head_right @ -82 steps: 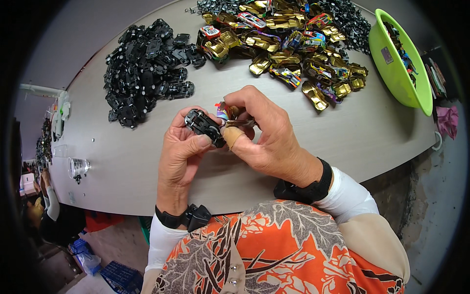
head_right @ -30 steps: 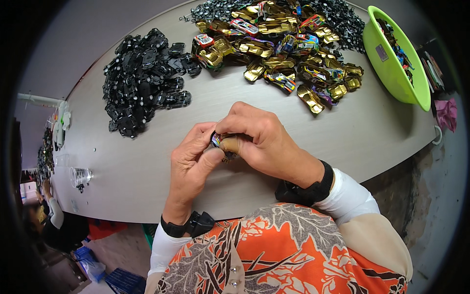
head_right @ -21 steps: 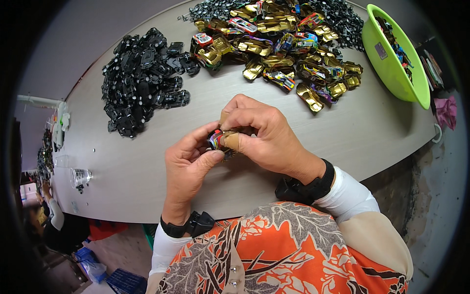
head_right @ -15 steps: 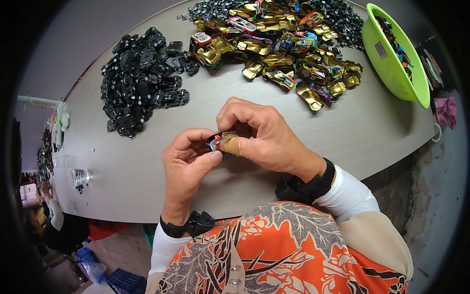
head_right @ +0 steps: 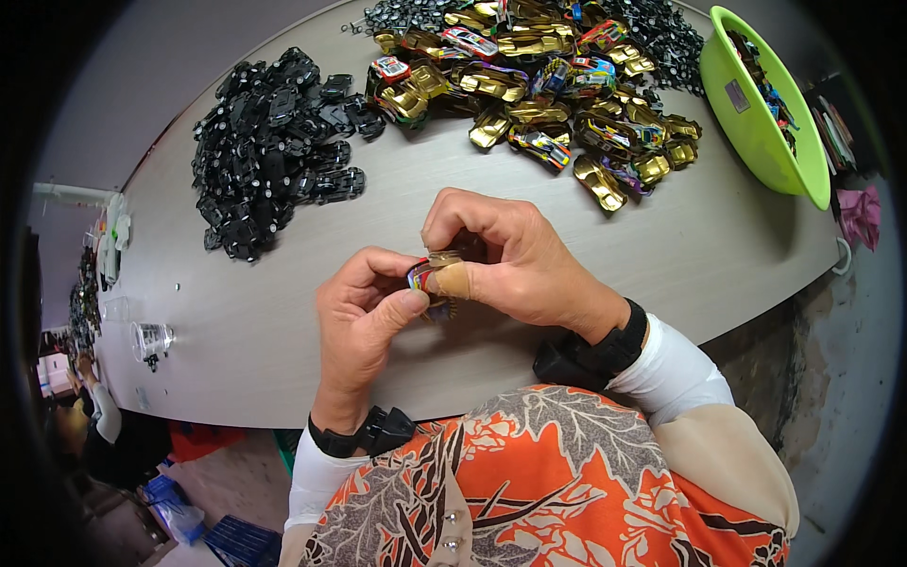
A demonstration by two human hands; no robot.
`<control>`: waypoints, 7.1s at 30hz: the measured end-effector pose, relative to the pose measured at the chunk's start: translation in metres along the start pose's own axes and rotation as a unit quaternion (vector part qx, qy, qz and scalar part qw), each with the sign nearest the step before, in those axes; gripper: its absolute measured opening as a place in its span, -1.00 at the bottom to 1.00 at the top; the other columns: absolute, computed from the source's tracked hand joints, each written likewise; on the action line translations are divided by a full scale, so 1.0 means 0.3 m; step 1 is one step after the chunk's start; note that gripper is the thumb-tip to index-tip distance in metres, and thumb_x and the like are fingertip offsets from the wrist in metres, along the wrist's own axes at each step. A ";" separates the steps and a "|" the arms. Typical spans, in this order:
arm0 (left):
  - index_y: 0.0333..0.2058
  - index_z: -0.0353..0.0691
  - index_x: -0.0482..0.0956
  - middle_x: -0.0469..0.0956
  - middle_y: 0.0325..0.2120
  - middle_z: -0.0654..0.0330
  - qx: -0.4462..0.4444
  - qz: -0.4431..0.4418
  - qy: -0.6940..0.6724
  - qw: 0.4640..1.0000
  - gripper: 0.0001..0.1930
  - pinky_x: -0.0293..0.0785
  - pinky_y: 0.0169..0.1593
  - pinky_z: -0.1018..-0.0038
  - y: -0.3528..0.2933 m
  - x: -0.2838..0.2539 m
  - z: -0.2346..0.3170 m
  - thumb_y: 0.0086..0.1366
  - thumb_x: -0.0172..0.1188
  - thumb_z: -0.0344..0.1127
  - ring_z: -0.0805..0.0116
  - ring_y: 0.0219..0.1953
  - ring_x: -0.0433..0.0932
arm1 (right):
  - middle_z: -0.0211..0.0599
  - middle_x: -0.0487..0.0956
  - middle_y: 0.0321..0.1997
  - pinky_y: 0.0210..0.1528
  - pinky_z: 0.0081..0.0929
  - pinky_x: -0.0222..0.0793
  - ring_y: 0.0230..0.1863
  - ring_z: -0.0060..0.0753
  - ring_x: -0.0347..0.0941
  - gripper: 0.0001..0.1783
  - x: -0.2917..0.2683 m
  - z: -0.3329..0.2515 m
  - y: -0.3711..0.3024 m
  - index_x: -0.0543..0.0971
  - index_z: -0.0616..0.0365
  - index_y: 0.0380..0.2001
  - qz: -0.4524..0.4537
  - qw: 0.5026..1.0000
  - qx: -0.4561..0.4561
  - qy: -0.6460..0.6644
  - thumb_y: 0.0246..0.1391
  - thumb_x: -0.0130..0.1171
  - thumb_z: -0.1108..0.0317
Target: The person assembles small toy cars by hand, picking up black chassis and colorful bodies from piles on a table and snapping them together. The person handles the components one at a time, fitting the body onto the chassis and placing the finished toy on the table.
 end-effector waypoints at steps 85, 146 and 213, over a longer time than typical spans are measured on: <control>-0.38 -0.33 0.54 0.42 -0.62 0.43 -0.093 -0.024 0.147 0.984 -0.85 0.23 -0.47 0.70 -0.008 -0.002 -0.019 0.05 0.23 -0.42 0.71 -0.55 0.28 | -0.50 0.45 -0.51 -0.56 -0.74 0.23 -0.58 -0.73 0.32 -0.88 -0.022 -0.031 -0.028 0.51 0.25 -0.39 -0.082 0.966 0.245 -0.018 -0.07 0.18 0.54; -0.16 -0.34 0.39 0.52 -0.50 0.22 -0.131 0.131 0.082 0.979 -0.65 0.38 -0.65 0.74 0.105 -0.127 0.026 0.04 0.21 -0.59 0.62 -0.62 0.48 | -0.19 0.47 -0.60 -0.50 -0.22 0.29 -0.53 -0.11 0.43 -0.82 -0.042 0.044 0.068 0.46 0.17 -0.53 0.149 0.834 -0.036 -0.531 -0.16 0.21 0.31; 0.08 -0.39 0.25 0.46 -0.15 0.03 -0.057 0.047 -0.215 0.974 -0.50 0.59 -0.11 0.23 0.086 -0.065 0.001 0.17 0.15 -0.43 0.20 -0.13 0.52 | -0.48 0.40 -0.42 -0.67 -0.79 0.20 -0.53 -0.79 0.29 -0.65 0.014 -0.023 0.048 0.35 0.21 -0.25 0.163 0.980 0.088 0.077 -0.15 0.23 0.52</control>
Point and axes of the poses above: each hand's wrist, its own y-axis towards the middle knuckle, its own x-axis out of the palm, z = x × y, the point moved 1 cm from there along y, towards the middle knuckle
